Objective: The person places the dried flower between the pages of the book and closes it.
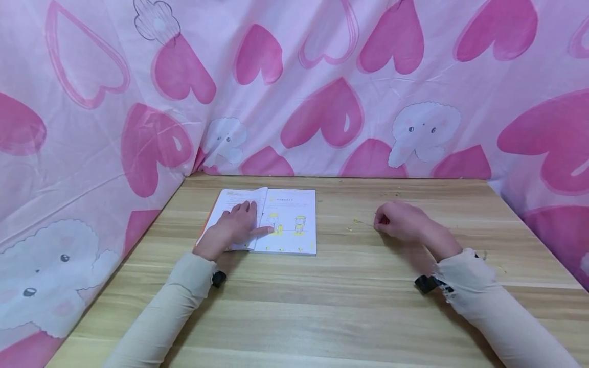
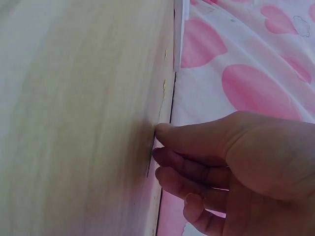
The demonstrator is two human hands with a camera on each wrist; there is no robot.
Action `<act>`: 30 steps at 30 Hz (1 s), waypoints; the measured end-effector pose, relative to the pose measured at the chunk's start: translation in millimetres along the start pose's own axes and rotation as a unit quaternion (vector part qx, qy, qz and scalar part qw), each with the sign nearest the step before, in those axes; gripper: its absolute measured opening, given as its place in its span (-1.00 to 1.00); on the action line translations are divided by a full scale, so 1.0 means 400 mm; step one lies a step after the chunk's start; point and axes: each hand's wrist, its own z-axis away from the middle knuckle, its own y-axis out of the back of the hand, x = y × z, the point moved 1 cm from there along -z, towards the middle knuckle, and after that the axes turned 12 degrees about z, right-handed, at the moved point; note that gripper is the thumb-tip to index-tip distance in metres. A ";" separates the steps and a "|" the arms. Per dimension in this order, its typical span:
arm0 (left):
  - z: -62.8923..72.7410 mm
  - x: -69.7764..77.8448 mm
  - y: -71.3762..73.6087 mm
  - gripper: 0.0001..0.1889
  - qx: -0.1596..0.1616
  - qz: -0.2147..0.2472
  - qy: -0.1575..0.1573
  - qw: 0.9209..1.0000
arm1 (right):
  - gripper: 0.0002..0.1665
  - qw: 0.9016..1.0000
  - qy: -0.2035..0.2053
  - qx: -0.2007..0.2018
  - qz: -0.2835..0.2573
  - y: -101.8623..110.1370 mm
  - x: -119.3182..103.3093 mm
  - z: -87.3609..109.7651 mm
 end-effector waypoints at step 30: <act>0.007 0.002 0.002 0.11 -0.005 0.015 0.006 1.000 | -0.85 0.999 0.026 0.011 -0.016 -0.003 0.004 0.004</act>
